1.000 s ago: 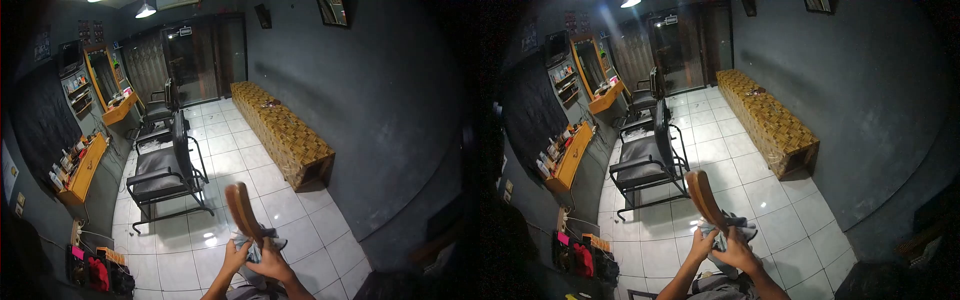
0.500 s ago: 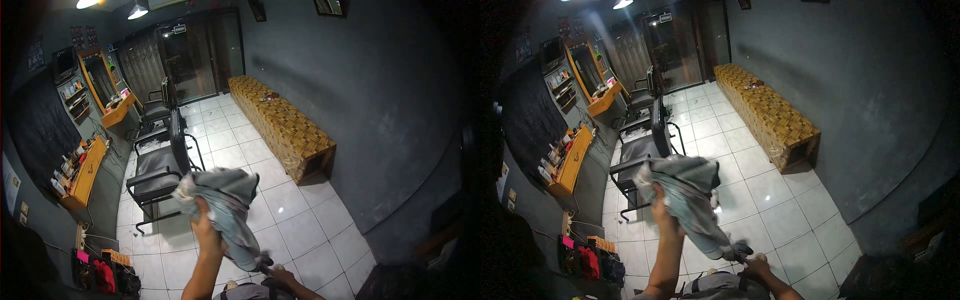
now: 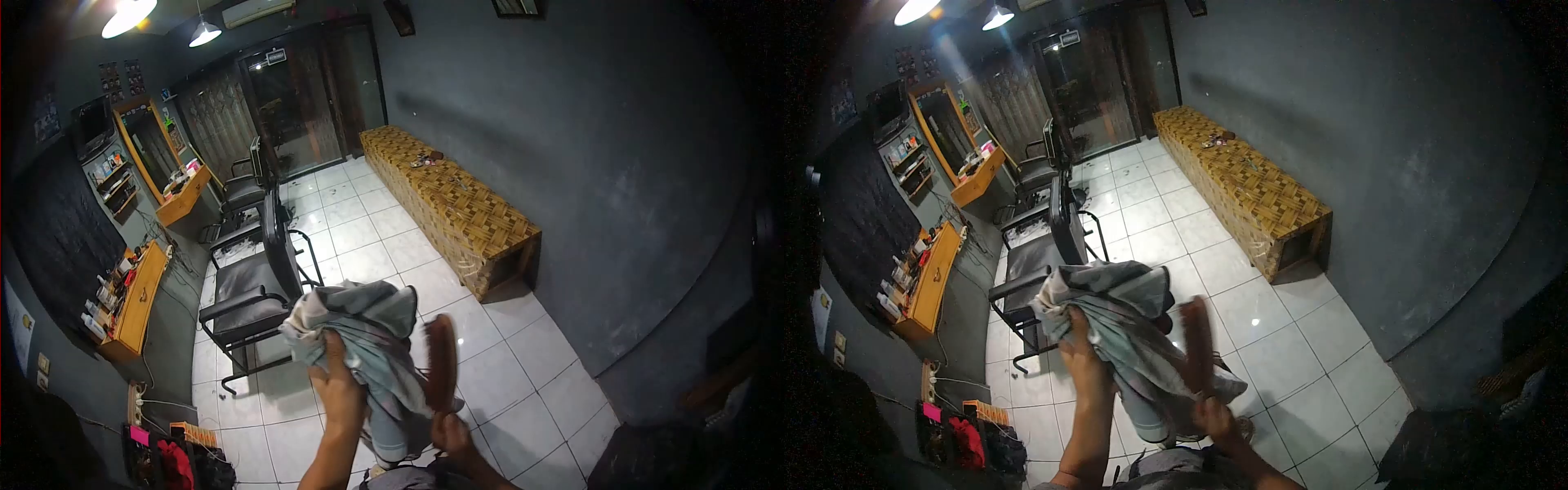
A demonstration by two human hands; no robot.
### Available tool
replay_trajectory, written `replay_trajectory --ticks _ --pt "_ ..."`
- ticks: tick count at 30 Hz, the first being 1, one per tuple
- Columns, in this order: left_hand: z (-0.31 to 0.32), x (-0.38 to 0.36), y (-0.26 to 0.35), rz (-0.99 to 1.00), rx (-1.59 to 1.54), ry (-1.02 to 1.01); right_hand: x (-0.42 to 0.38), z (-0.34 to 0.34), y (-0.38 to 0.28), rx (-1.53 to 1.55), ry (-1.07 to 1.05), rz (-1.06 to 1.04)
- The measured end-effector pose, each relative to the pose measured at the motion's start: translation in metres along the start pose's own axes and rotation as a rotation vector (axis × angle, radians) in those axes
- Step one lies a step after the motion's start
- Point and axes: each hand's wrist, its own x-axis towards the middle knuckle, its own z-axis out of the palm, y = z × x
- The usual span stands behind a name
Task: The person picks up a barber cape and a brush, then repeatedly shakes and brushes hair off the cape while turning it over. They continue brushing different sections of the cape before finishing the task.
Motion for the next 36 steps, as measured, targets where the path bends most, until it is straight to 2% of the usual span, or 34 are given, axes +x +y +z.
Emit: replay_trajectory --ticks 1,3,5,7,8,9,11,13,15,17,18,19,20,21,22,23,26,27,28,29,30,31,32,33,34,35,36 --pt "0.003 -0.002 -0.003 0.001 0.000 0.001 -0.003 0.001 0.000 -0.386 -0.015 0.000" --pt "0.014 -0.005 0.000 -0.122 -0.110 -0.070 -0.012 0.010 0.003 -1.160 -0.050 0.003" --pt "0.027 -0.001 0.013 -0.117 -0.123 -0.007 -0.021 0.024 0.009 -1.933 -0.095 0.007" --pt "0.017 0.018 0.019 -0.119 -0.317 -0.244 -0.026 0.030 0.008 -2.702 -0.142 0.004" --pt "0.021 0.023 0.025 -0.069 -0.395 -0.313 -0.029 -0.016 -0.011 -2.677 -0.022 0.111" --pt "0.026 0.027 0.030 -0.040 -0.459 -0.290 -0.034 -0.066 -0.036 -2.645 0.099 0.214" --pt "0.030 0.029 0.031 -0.064 -0.504 -0.230 -0.058 -0.044 -0.052 -2.592 0.591 0.470" --pt "0.018 0.037 0.015 -0.088 -0.477 -0.246 -0.068 -0.084 -0.080 -2.555 0.770 0.512" --pt "0.019 0.038 0.001 -0.125 -0.448 -0.264 -0.067 -0.071 -0.098 -2.443 0.863 0.591" --pt "0.028 0.036 -0.009 -0.149 -0.455 -0.223 -0.056 -0.051 -0.110 -2.512 0.762 0.356" --pt "0.037 0.032 -0.014 -0.168 -0.449 -0.168 -0.053 -0.030 -0.107 -2.494 0.720 0.008" --pt "0.044 0.027 -0.020 -0.187 -0.432 -0.154 -0.044 0.019 -0.094 -2.132 0.860 -0.274" --pt "0.051 0.021 -0.025 -0.094 -0.227 -0.039 -0.043 0.072 -0.081 -1.783 0.758 -0.399" --pt "0.057 0.014 -0.032 -0.002 -0.018 0.069 -0.039 0.096 -0.072 -1.564 0.578 -0.523" --pt "0.061 0.008 -0.042 0.057 0.014 0.060 -0.044 0.149 -0.056 -1.383 0.418 -0.478" --pt "0.062 0.004 -0.052 0.033 0.034 0.063 -0.052 0.199 -0.042 -1.194 0.267 -0.436" --pt "0.071 -0.012 -0.068 0.244 0.290 -0.250 -0.047 0.235 -0.026 -1.568 -0.194 -0.674" --pt "0.074 -0.018 -0.072 0.230 0.300 -0.249 -0.041 0.240 -0.024 -1.685 -0.335 -0.774" --pt "0.075 -0.022 -0.075 0.175 0.256 -0.178 -0.041 0.242 -0.022 -1.822 -0.306 -0.836" --pt "0.077 -0.026 -0.077 0.119 0.215 -0.107 -0.041 0.234 -0.022 -1.815 -0.299 -0.823" --pt "0.087 -0.029 -0.070 0.152 0.228 0.006 -0.036 0.217 -0.024 -1.824 -0.113 -0.766" --pt "0.090 -0.025 -0.064 0.149 0.235 0.010 -0.028 0.195 -0.026 -1.826 0.070 -0.702" --pt "0.087 -0.017 -0.055 0.051 -0.024 -0.083 -0.020 0.152 -0.042 -2.002 0.074 -0.659" --pt "0.081 -0.009 -0.046 -0.046 -0.281 -0.174 -0.009 0.073 -0.056 -2.268 0.148 -0.621" --pt "0.069 -0.004 -0.037 -0.049 -0.266 -0.157 -0.013 0.032 -0.067 -2.664 0.324 -0.320" --pt "0.057 0.000 -0.027 -0.056 -0.250 -0.138 -0.030 -0.021 -0.085 -2.623 0.228 -0.391" --pt "0.050 0.001 -0.017 0.059 -0.124 -0.129 -0.052 -0.054 -0.101 -2.565 0.249 -0.155"
